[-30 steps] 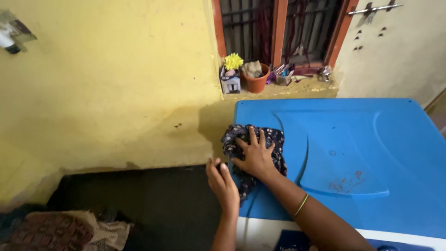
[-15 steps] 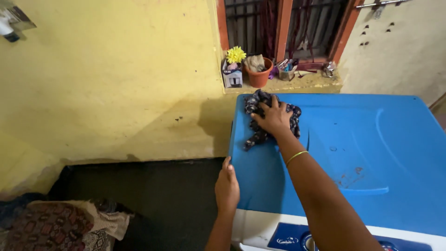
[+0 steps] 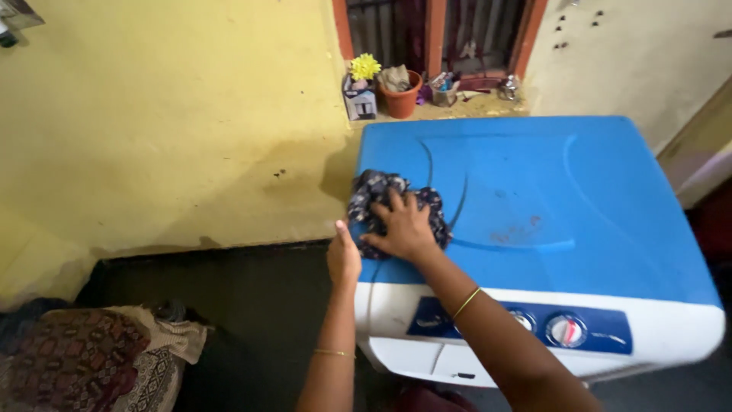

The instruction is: The person wipes the exterior surfaces of a blue and white air cooler using a dark patterned cloth. They clean the side grilles, top panel, and front control area in sequence.

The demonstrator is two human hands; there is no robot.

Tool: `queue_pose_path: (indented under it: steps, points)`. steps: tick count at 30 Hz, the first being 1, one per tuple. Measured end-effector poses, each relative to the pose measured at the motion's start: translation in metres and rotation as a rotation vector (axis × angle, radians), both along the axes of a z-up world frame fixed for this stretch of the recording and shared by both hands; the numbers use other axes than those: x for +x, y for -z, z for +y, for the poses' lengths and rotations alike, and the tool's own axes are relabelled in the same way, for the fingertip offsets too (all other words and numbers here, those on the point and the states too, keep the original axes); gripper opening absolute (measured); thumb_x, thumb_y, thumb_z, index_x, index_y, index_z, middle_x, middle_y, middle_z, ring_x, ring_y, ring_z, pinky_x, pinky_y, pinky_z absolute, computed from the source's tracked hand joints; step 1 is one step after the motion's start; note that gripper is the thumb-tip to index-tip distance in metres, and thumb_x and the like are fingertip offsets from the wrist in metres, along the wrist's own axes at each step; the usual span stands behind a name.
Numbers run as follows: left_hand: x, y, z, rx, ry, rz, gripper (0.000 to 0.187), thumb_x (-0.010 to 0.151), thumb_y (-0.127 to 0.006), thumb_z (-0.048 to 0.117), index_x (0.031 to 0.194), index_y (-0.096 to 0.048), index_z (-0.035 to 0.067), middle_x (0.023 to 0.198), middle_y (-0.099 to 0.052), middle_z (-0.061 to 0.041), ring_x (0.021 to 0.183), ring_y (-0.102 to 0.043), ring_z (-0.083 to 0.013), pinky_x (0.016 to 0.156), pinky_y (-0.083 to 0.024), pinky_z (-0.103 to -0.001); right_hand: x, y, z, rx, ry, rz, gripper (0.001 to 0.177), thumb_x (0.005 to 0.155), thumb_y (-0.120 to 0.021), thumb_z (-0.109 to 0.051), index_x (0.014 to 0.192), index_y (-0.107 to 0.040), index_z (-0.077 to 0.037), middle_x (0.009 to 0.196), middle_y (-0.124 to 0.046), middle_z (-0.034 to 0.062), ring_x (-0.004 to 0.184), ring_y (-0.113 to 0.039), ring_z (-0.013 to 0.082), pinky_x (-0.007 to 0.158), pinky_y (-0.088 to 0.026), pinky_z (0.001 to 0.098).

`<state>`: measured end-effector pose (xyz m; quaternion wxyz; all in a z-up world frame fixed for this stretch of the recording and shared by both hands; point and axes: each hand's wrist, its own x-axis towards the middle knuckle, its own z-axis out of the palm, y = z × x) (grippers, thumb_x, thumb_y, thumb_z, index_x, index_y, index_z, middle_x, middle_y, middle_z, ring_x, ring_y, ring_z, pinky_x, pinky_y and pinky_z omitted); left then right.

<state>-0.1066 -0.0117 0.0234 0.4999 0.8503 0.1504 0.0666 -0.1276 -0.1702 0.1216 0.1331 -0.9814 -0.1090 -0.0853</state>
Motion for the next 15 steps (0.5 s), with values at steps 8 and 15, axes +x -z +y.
queue_pose_path:
  steps: [8, 15]
  points:
    - [-0.026, -0.018, -0.013, 0.328, 0.018, -0.429, 0.06, 0.106, -0.028, 0.055, 0.125, -0.064, 0.012, 0.122, -0.068, -0.021, 0.109, -0.063, -0.0448, 0.093, -0.05, -0.052, -0.073, 0.003, -0.047, -0.017, -0.009, -0.023, 0.054, 0.084, -0.069, -0.049, 0.134, -0.065, -0.028, 0.156, -0.04, 0.0114, 0.142, -0.035, 0.0399, 0.106, -0.035, 0.068]
    - [-0.024, -0.021, -0.011, 0.385, 0.089, -0.201, 0.062, 0.102, -0.028, 0.059, 0.143, -0.052, 0.018, 0.129, -0.064, -0.018, 0.114, -0.062, -0.0423, 0.093, -0.051, -0.052, -0.056, 0.018, -0.155, -0.038, 0.295, -0.047, 0.049, 0.084, -0.071, -0.048, 0.131, -0.068, -0.036, 0.157, -0.042, 0.0051, 0.141, -0.038, 0.0379, 0.107, -0.038, 0.0674]
